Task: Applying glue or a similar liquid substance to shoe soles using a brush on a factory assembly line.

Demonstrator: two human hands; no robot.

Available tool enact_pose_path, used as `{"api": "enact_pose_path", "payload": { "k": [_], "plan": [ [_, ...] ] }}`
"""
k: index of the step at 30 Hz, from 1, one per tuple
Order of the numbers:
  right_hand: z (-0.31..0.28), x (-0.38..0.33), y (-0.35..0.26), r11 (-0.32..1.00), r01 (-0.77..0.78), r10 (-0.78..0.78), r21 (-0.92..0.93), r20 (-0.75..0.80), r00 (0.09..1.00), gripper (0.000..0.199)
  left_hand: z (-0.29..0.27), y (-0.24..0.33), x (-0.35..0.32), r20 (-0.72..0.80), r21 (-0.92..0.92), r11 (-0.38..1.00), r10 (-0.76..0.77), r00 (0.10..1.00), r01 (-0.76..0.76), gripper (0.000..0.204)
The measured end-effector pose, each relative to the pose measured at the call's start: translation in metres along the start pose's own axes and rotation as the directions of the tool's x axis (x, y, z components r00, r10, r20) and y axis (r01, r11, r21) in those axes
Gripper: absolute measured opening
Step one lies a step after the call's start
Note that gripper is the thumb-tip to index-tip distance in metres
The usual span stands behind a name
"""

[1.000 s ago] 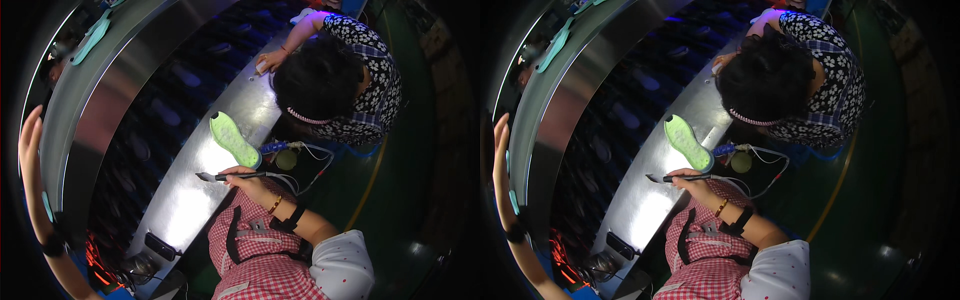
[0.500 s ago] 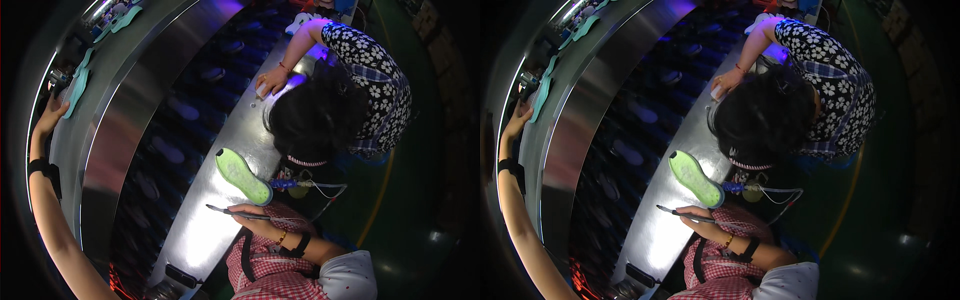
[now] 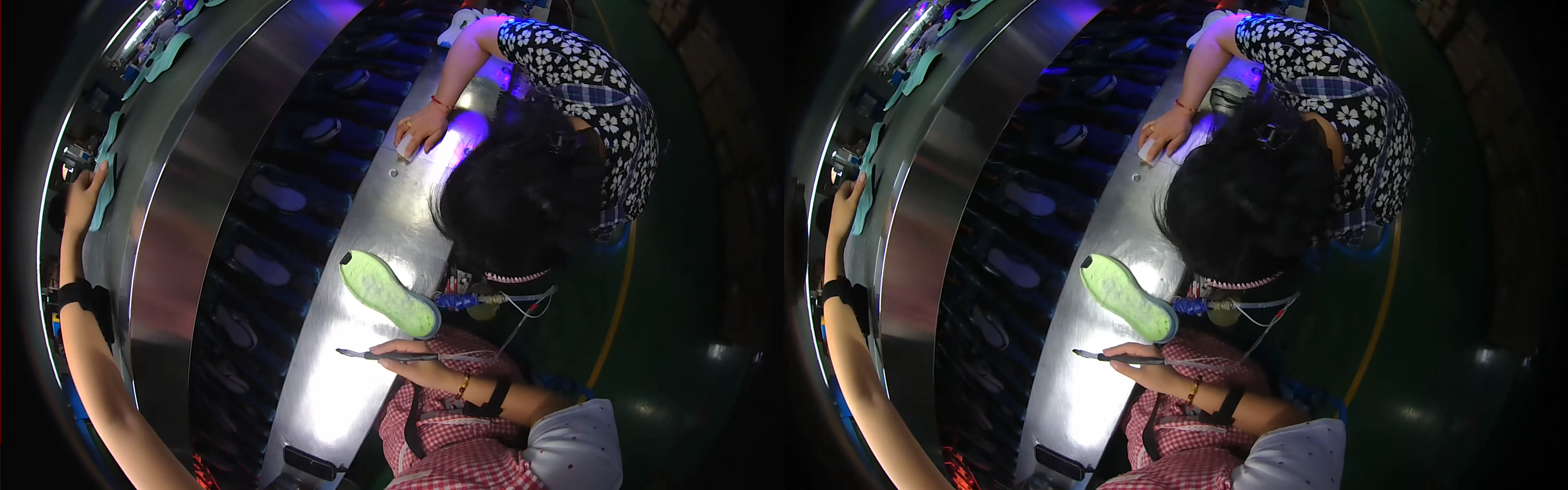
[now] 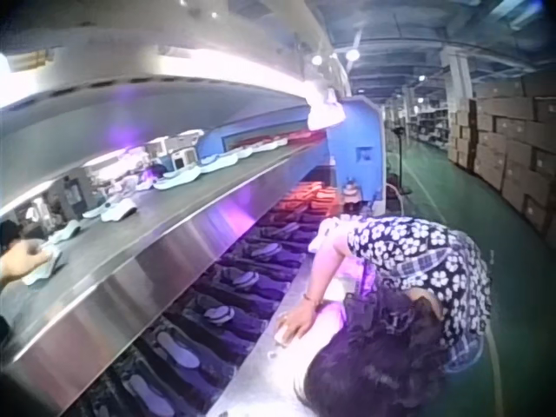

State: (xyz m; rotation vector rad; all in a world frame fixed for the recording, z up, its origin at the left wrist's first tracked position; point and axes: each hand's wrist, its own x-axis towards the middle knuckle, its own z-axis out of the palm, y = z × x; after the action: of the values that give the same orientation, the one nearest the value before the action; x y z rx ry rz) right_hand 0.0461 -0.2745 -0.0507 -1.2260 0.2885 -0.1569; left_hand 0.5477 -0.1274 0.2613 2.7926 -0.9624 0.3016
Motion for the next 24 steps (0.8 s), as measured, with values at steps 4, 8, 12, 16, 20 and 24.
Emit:
{"api": "enact_pose_path", "payload": {
  "k": [4, 8, 12, 16, 20, 24],
  "plan": [
    [0.007, -0.003, 0.002, 0.999, 0.007, -0.008, 0.035, 0.017, 1.000, 0.023, -0.015, 0.002, -0.033, 0.147, -0.018, 0.998, 0.058, 0.987, -0.056, 0.035],
    [0.010, -0.004, 0.015, 0.995, 0.089, -0.090, 0.053, 0.017, 0.996, 0.020, -0.032, 0.019, -0.114, 0.163, -0.061, 0.990, 0.134, 0.977, -0.126, 0.028],
    [0.011, -0.006, 0.026, 0.982, 0.066, -0.074, 0.175, 0.038, 0.997, 0.019, -0.063, 0.020, -0.240, 0.100, 0.089, 0.986, 0.128, 0.987, -0.137, 0.014],
    [0.010, -0.013, 0.033, 0.969, 0.155, -0.157, 0.194, -0.006, 0.988, 0.019, -0.062, 0.055, -0.350, -0.149, -0.319, 0.946, -0.105, 0.983, 0.053, 0.020],
    [0.009, -0.017, 0.022, 0.963, 0.143, -0.147, 0.228, -0.001, 0.989, 0.017, -0.031, 0.078, -0.444, -0.499, -0.509, 0.858, -0.358, 0.789, 0.067, 0.031],
    [0.013, -0.025, 0.017, 0.965, 0.213, -0.216, 0.156, 0.002, 0.976, 0.015, 0.002, 0.088, -0.489, -0.265, -0.848, 0.511, -0.635, 0.726, 0.138, 0.034]
  ]
}}
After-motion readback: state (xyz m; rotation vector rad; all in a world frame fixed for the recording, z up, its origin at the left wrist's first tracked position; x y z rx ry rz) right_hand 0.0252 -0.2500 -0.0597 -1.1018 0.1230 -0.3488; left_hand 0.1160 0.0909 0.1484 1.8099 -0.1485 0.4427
